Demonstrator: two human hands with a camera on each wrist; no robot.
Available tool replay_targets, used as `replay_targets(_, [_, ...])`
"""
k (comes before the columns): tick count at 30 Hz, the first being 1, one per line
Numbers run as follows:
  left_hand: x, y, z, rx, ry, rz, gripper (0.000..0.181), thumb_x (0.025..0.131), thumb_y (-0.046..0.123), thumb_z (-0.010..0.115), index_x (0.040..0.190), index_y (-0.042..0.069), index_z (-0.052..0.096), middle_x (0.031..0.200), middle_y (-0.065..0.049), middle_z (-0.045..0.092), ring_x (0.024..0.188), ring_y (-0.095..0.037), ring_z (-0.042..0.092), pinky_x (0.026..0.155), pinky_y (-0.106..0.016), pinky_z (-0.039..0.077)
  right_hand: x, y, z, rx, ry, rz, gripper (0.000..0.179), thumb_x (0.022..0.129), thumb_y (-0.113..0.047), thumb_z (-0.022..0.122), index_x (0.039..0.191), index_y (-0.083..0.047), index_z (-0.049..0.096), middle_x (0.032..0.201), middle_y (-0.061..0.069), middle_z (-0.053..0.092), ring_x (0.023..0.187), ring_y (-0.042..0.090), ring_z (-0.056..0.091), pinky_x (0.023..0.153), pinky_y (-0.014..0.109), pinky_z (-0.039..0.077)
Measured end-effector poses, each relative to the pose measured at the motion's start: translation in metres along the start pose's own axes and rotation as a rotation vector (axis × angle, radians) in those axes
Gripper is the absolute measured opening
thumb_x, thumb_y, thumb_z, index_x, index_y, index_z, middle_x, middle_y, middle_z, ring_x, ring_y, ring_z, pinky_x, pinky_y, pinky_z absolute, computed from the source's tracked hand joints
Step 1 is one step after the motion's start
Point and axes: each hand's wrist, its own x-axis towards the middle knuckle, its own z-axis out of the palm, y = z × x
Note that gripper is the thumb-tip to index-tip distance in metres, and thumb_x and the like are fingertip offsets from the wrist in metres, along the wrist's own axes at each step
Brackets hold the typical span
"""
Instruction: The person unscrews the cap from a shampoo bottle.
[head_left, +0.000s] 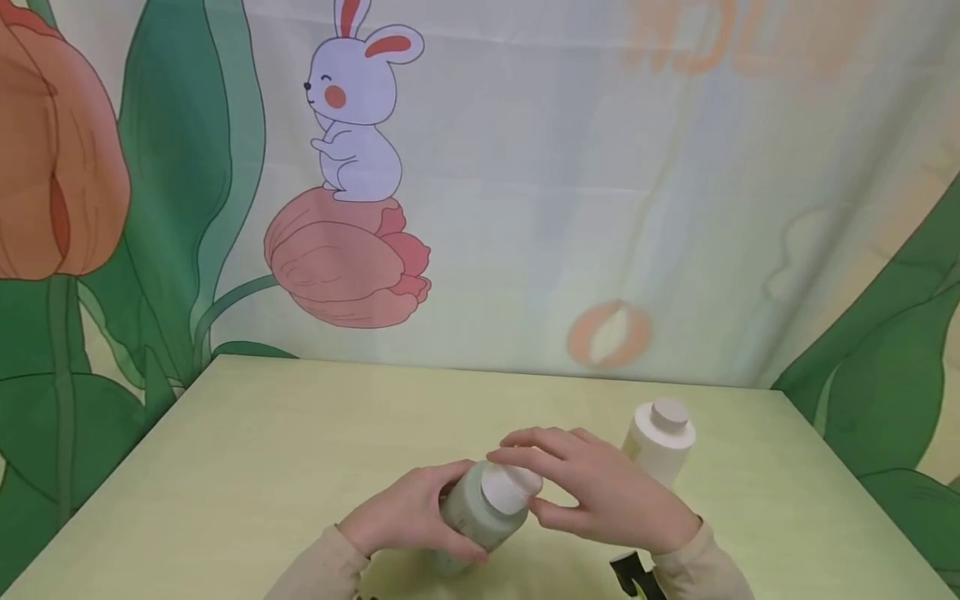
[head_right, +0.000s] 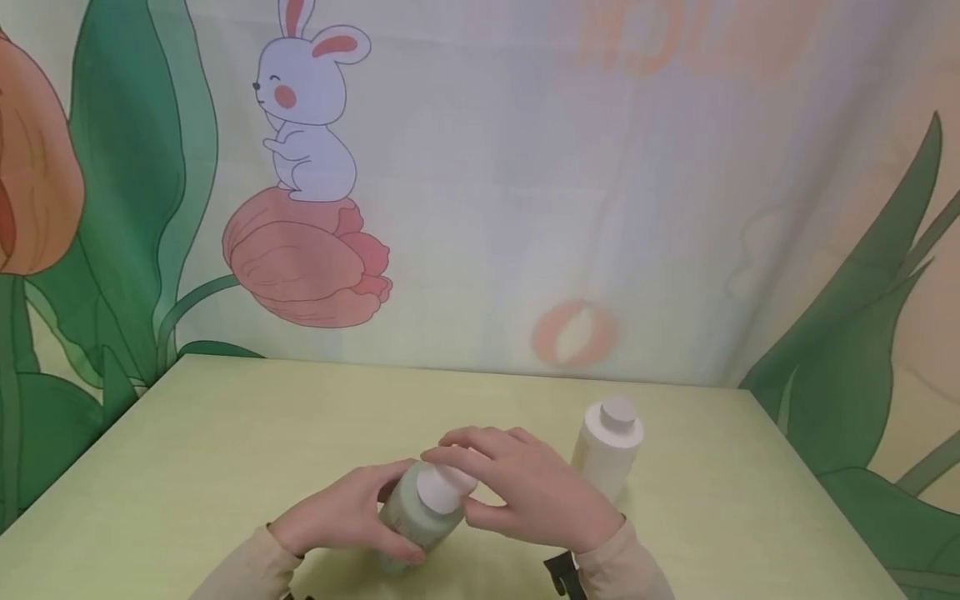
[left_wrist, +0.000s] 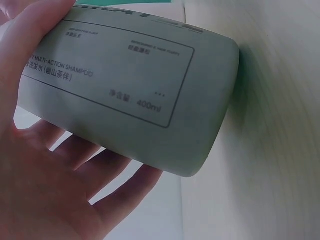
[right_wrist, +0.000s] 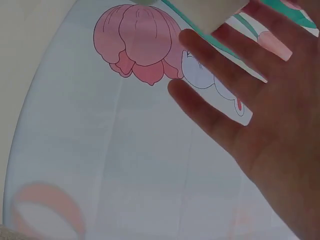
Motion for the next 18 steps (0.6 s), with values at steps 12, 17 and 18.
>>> replay_targets(12, [0.0010, 0.0002, -0.0009, 0.024, 0.008, 0.010, 0.059, 0.057, 0.045, 0.079, 0.109, 0.035, 0.052, 0.097, 0.014, 0.060, 0.084, -0.005, 0.055, 0.073, -0.023, 0.044, 0.0019, 0.0020, 0.0059, -0.078, 0.053, 0.084, 0.043, 0.084, -0.051, 0.052, 0.118, -0.025, 0.051, 0.097, -0.021, 0.055, 0.085, -0.005, 0.051, 0.084, 0.025, 0.039])
replay_targets(17, [0.0016, -0.0017, -0.0007, 0.008, -0.009, 0.008, 0.058, 0.059, 0.045, 0.078, 0.109, 0.035, 0.051, 0.100, 0.013, 0.059, 0.087, -0.006, 0.055, 0.073, -0.024, 0.043, 0.0019, 0.0034, 0.0063, -0.060, 0.057, -0.028, 0.045, 0.083, -0.039, 0.057, 0.126, -0.028, 0.046, 0.118, -0.016, 0.050, 0.104, 0.001, 0.051, 0.083, 0.027, 0.041])
replay_targets(18, [0.0019, -0.0019, -0.0007, 0.009, -0.010, 0.008, 0.058, 0.060, 0.045, 0.078, 0.110, 0.036, 0.051, 0.101, 0.013, 0.059, 0.087, -0.006, 0.055, 0.073, -0.025, 0.043, 0.0019, 0.0038, 0.0059, -0.052, 0.047, -0.025, 0.049, 0.083, -0.040, 0.057, 0.129, -0.029, 0.043, 0.122, -0.016, 0.048, 0.108, 0.002, 0.050, 0.083, 0.028, 0.041])
